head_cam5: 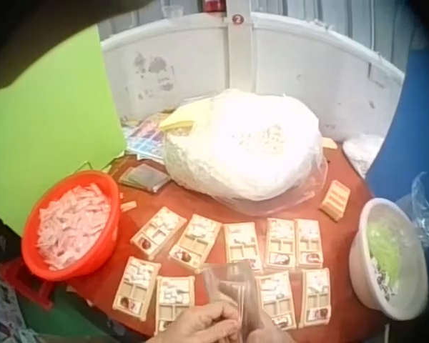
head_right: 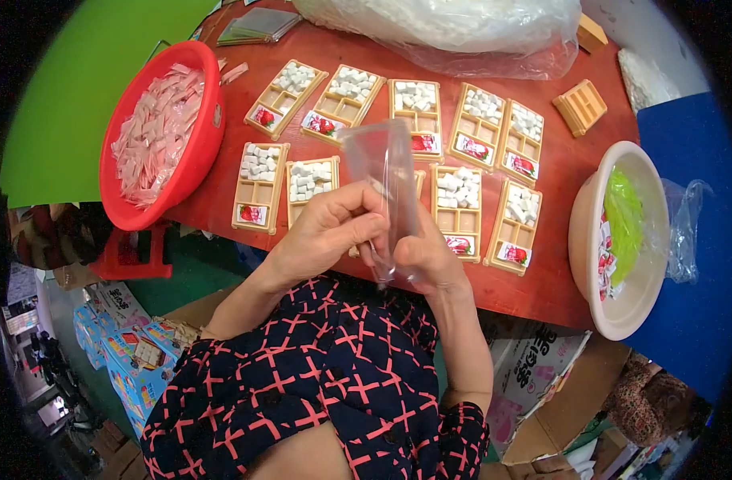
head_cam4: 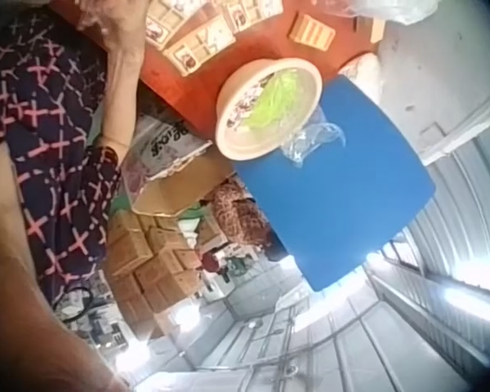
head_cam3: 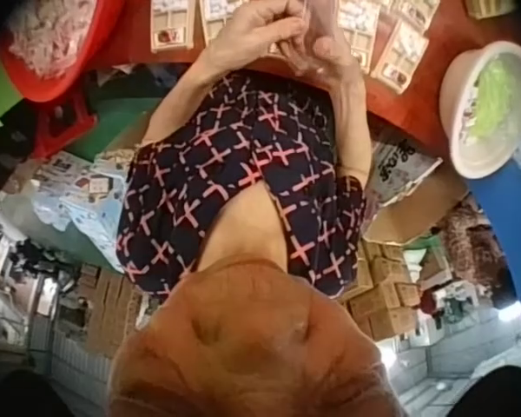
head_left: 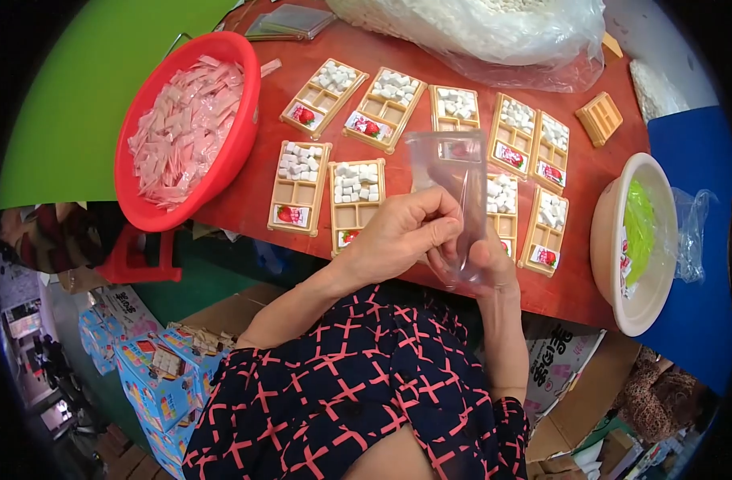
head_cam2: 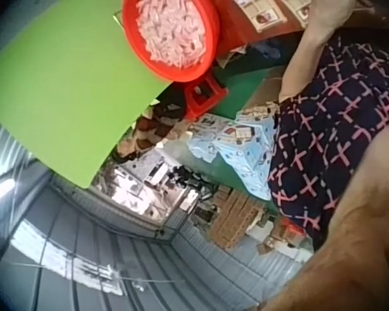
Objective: Manually placing small white blocks into plastic trays and sealing them with adhesive labels and plastic wrapping.
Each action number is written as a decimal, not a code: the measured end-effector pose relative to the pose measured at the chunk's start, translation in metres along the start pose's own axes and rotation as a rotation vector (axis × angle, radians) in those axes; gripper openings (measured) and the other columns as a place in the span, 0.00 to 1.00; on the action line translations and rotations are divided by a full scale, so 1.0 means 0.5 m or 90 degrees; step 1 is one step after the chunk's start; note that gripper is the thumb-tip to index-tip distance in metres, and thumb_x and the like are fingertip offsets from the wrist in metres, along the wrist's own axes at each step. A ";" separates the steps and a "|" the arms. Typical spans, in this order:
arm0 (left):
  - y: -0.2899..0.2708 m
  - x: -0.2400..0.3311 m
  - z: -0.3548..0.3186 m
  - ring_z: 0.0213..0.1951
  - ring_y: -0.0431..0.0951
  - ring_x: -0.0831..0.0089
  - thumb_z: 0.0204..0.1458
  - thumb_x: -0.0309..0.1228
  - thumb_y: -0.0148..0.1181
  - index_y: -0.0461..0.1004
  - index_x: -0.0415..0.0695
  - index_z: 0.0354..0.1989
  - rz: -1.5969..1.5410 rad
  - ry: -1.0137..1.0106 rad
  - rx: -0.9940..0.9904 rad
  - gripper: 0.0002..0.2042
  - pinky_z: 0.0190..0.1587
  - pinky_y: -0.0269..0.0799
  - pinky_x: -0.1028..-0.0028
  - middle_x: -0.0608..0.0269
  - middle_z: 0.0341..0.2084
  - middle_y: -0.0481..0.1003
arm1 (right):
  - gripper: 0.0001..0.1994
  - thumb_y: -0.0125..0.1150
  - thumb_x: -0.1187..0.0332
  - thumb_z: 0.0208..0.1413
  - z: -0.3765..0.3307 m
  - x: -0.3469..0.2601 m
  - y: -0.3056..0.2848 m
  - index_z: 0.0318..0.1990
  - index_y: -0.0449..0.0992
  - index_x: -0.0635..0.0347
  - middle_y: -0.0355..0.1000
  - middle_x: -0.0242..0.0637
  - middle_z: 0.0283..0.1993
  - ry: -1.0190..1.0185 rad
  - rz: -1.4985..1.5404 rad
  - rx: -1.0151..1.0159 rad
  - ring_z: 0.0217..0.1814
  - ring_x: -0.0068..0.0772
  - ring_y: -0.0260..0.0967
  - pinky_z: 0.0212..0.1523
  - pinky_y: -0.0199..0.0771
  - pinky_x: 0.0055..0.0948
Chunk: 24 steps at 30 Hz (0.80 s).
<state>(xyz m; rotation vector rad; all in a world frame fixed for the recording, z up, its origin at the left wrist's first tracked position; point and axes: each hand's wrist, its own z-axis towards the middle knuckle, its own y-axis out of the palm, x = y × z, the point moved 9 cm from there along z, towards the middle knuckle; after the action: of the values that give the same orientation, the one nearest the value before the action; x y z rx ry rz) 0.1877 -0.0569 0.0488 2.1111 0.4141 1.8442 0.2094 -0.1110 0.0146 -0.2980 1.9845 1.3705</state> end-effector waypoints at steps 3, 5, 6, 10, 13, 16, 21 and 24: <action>-0.031 0.008 -0.022 0.25 0.70 0.82 0.57 0.27 0.43 0.61 0.39 0.34 -0.093 0.031 0.045 0.04 0.26 0.69 0.83 0.66 0.24 0.67 | 0.46 0.67 0.60 0.34 0.003 -0.006 -0.021 0.63 0.47 0.58 0.64 0.38 0.39 -0.046 -0.009 0.125 0.34 0.28 0.66 0.29 0.68 0.20; -0.051 -0.002 -0.035 0.27 0.70 0.81 0.57 0.28 0.43 0.60 0.40 0.36 -0.084 0.035 0.070 0.05 0.27 0.69 0.83 0.65 0.27 0.66 | 0.41 0.63 0.69 0.36 0.000 -0.015 -0.038 0.61 0.50 0.57 0.62 0.37 0.39 -0.076 -0.120 0.232 0.35 0.27 0.64 0.32 0.68 0.22; -0.060 -0.007 -0.043 0.28 0.71 0.80 0.58 0.30 0.43 0.60 0.41 0.38 -0.075 0.035 0.086 0.06 0.29 0.70 0.83 0.63 0.30 0.66 | 0.41 0.63 0.69 0.36 0.004 -0.008 -0.028 0.61 0.50 0.57 0.62 0.37 0.39 -0.069 -0.120 0.223 0.35 0.27 0.64 0.32 0.68 0.22; -0.091 0.011 -0.072 0.36 0.70 0.78 0.57 0.31 0.44 0.59 0.39 0.43 -0.026 0.121 0.190 0.10 0.36 0.69 0.80 0.62 0.34 0.67 | 0.40 0.63 0.75 0.37 0.009 -0.029 0.022 0.59 0.47 0.58 0.56 0.38 0.45 -0.125 -0.375 0.316 0.41 0.25 0.60 0.37 0.68 0.24; -0.123 0.015 -0.112 0.36 0.71 0.77 0.54 0.25 0.49 0.57 0.38 0.48 0.007 0.087 0.284 0.15 0.37 0.69 0.80 0.60 0.35 0.69 | 0.42 0.64 0.75 0.36 0.027 -0.009 0.041 0.60 0.45 0.60 0.55 0.41 0.50 -0.100 -0.440 0.320 0.48 0.31 0.59 0.42 0.66 0.24; -0.187 0.012 -0.146 0.36 0.71 0.78 0.49 0.18 0.52 0.57 0.37 0.50 0.079 0.078 0.373 0.20 0.36 0.69 0.80 0.61 0.32 0.69 | 0.42 0.65 0.75 0.36 0.057 0.020 0.065 0.60 0.45 0.61 0.54 0.40 0.50 -0.096 -0.525 0.225 0.50 0.31 0.57 0.42 0.66 0.24; -0.355 0.018 -0.227 0.30 0.67 0.84 0.50 0.19 0.48 0.56 0.34 0.53 0.275 0.046 0.529 0.20 0.33 0.64 0.85 0.68 0.28 0.67 | 0.43 0.63 0.70 0.34 0.051 -0.014 0.026 0.62 0.48 0.56 0.57 0.38 0.47 -0.092 -0.374 0.308 0.46 0.27 0.55 0.46 0.63 0.26; -0.408 -0.003 -0.232 0.29 0.66 0.84 0.50 0.19 0.47 0.56 0.33 0.54 0.388 -0.006 0.577 0.20 0.33 0.63 0.85 0.69 0.27 0.66 | 0.43 0.61 0.68 0.34 0.041 -0.029 0.006 0.63 0.47 0.57 0.56 0.39 0.48 -0.074 -0.365 0.330 0.46 0.27 0.56 0.47 0.62 0.27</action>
<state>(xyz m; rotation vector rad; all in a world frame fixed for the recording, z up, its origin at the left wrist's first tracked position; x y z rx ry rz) 0.0693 0.1331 -0.0222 3.1126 0.7831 2.2226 0.2267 -0.0945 0.0225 -0.4800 1.8744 0.4867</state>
